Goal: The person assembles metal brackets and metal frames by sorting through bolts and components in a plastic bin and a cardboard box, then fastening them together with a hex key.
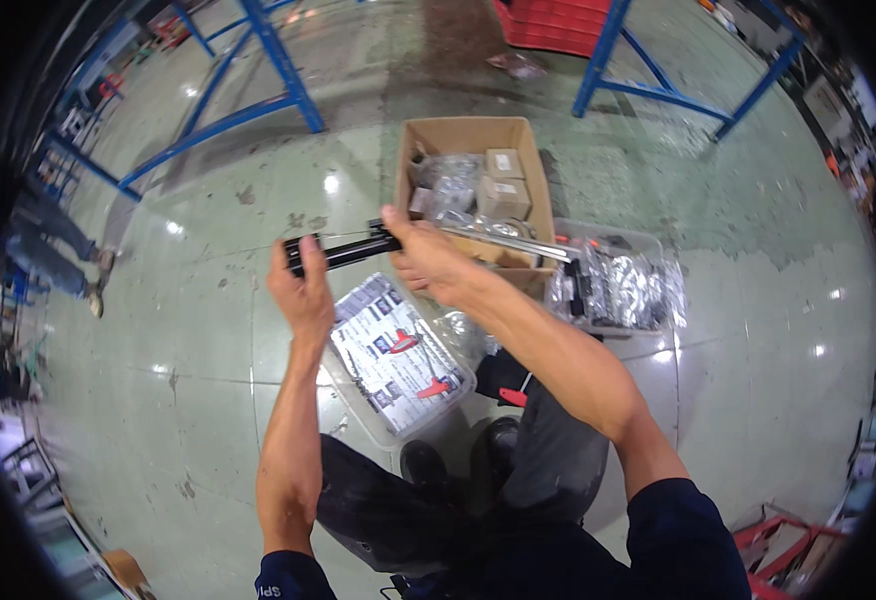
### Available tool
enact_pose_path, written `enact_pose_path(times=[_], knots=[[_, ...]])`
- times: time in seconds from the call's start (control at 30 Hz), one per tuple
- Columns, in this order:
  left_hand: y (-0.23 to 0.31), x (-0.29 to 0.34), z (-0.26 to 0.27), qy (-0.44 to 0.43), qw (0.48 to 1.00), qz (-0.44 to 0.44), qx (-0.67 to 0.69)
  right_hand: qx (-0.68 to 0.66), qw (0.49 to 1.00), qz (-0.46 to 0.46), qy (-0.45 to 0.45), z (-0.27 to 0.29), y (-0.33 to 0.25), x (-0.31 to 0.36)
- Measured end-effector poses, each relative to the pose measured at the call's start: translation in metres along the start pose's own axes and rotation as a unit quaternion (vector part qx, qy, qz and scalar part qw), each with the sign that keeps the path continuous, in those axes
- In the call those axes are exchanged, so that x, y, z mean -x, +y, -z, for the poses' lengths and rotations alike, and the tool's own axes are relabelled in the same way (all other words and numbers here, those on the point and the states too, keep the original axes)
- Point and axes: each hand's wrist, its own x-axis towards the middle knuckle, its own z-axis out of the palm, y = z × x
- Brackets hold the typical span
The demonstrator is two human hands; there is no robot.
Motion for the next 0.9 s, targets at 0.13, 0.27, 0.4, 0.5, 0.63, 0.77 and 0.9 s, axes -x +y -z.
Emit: enact_pose_path(times=[0.13, 0.27, 0.4, 0.5, 0.63, 0.77, 0.9], knots=[[-0.003, 0.004, 0.009, -0.022, 0.999, -0.036, -0.024, 0.009, 0.992, 0.051, 0.112, -0.020, 0.014, -0.009], [0.006, 0.011, 0.000, -0.013, 0.999, -0.030, 0.024, -0.001, 0.997, 0.021, 0.072, -0.010, 0.014, -0.007], [0.032, 0.017, -0.016, -0.084, 0.976, 0.185, 0.076, 0.052, 0.995, 0.045, 0.075, -0.006, 0.023, -0.016], [0.030, 0.017, -0.025, -0.009, 0.929, 0.338, 0.149, 0.169, 0.897, 0.338, 0.231, -0.015, 0.023, -0.014], [0.029, 0.009, -0.026, 0.014, 0.819, 0.494, 0.291, 0.298, 0.769, 0.519, 0.224, -0.012, 0.014, -0.007], [0.024, 0.006, -0.026, -0.020, 0.828, 0.502, 0.249, 0.301, 0.740, 0.552, 0.239, -0.003, 0.017, -0.008], [0.036, -0.001, -0.030, 0.095, 0.814, 0.471, 0.325, 0.327, 0.729, 0.543, 0.257, -0.006, 0.030, -0.010]])
